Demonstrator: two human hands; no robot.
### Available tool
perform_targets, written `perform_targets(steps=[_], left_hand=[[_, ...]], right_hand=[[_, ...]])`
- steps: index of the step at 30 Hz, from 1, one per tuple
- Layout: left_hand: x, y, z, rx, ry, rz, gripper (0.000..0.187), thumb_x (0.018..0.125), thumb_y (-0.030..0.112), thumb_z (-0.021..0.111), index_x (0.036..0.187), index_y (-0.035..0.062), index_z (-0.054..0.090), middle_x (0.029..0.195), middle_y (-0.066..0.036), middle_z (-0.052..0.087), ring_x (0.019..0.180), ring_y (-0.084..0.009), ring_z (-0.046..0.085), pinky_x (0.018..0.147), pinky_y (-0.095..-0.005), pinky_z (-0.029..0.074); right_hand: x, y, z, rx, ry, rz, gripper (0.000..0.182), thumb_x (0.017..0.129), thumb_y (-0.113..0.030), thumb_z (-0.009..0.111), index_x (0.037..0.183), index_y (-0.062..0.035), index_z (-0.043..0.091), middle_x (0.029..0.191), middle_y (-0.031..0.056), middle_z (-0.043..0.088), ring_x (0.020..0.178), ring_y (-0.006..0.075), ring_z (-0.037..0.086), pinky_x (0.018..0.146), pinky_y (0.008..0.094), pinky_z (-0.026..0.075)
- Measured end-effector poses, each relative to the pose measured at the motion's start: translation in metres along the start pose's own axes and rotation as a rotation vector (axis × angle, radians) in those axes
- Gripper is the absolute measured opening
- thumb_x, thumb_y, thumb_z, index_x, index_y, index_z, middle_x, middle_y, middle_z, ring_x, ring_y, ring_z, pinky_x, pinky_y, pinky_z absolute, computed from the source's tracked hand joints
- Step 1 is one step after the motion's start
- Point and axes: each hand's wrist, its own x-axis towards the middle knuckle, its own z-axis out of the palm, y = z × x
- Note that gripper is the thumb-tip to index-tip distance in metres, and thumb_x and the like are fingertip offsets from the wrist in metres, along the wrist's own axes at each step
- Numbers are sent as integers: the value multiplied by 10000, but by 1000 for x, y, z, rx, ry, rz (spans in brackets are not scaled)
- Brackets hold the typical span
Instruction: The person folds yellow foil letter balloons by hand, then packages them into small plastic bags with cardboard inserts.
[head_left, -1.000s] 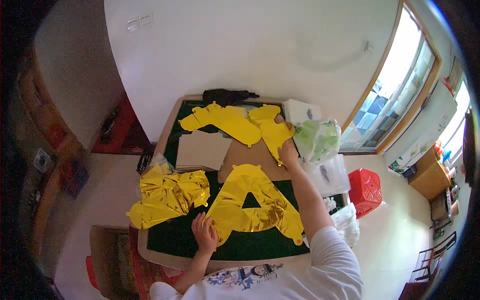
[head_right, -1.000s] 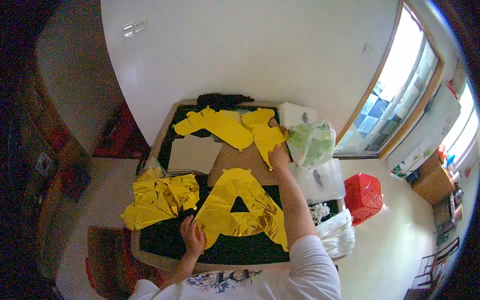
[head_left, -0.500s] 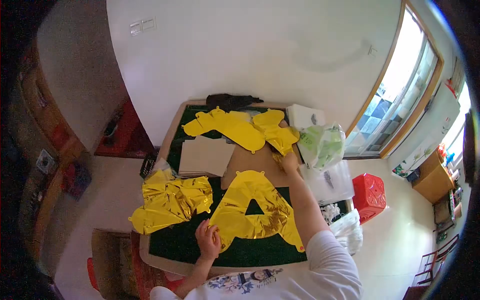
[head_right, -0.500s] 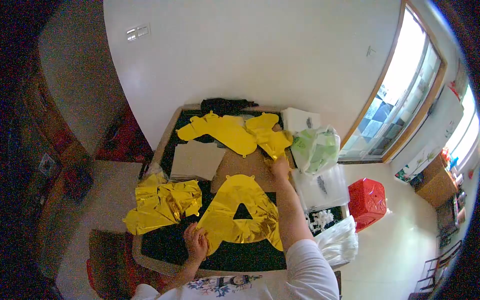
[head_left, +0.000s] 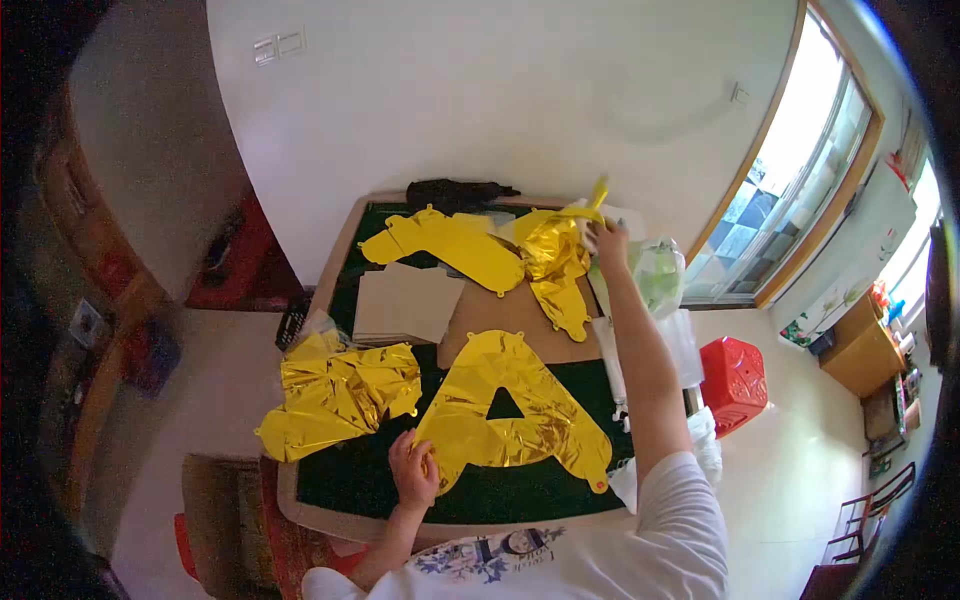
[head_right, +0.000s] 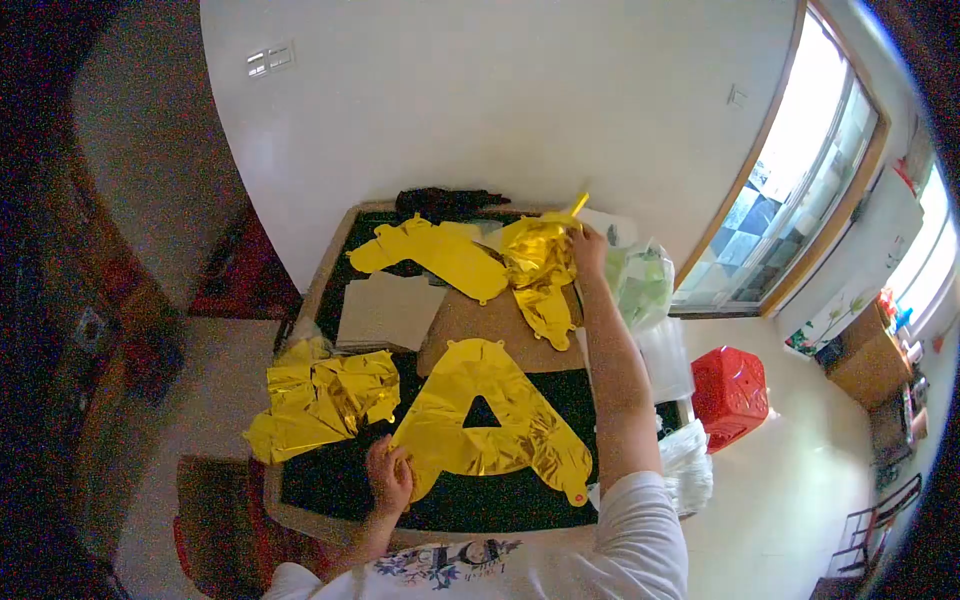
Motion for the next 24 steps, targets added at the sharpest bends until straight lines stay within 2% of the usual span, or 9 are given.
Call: perform_targets(steps=[2,9,11,13,15,17,19,23,24], left_hand=[[0,-2,2,8,4,11,252,803,42,594,1054,62,574,1245,-174,489,1187,-376,445,994,-479,344],[0,1,-2,-5,31,51,279,772,14,604,1044,66,570,1242,-174,498,1194,-366,445,989,-477,349],[-2,-5,4,-5,28,57,282,768,10,607,1042,66,571,1245,-172,497,1195,-365,445,990,-477,349],[-3,-3,1,-5,24,62,285,764,6,611,1040,65,572,1249,-170,495,1196,-364,445,992,-477,349],[4,3,-4,-16,54,110,295,771,11,623,1057,70,578,1257,-165,487,1195,-361,444,996,-475,350],[26,22,-18,-8,69,127,281,798,24,620,1072,64,574,1266,-167,483,1192,-359,443,996,-479,350],[64,48,-38,-57,129,170,275,836,54,619,1106,59,570,1271,-163,482,1193,-355,440,996,-477,354],[161,118,-80,-168,229,306,350,853,104,636,1185,57,538,1248,-166,490,1172,-353,450,974,-459,374],[182,130,-82,-210,242,365,403,834,107,658,1206,49,514,1251,-175,485,1153,-356,455,960,-453,380]], right_hand=[[27,-5,-1,-289,83,-426,211,901,-180,605,968,5,681,824,48,668,696,130,611,585,251,480],[-41,-144,8,-430,346,-563,288,844,-212,668,1058,-19,668,809,103,672,723,180,621,681,306,487],[-39,-155,3,-485,269,-756,300,810,-211,692,1063,-52,673,790,126,663,731,194,627,676,316,479],[-63,-177,5,-508,248,-622,183,795,-84,667,955,4,669,877,148,662,798,231,625,712,330,480],[-57,-180,3,-541,148,-1008,151,765,-69,679,894,6,654,891,149,630,828,289,610,717,361,491],[-112,-214,14,-688,152,-990,150,744,-75,692,855,9,637,912,158,611,878,331,590,730,401,494],[-153,-232,24,-915,-50,-976,188,736,-59,709,896,-5,625,917,157,592,835,342,590,705,390,488],[-230,-239,46,-906,-247,-864,206,735,-43,691,920,-9,608,974,150,573,867,345,587,719,406,483],[-243,-235,50,-888,-261,-1001,213,732,-27,673,929,-11,592,998,144,561,880,346,583,727,411,481]])
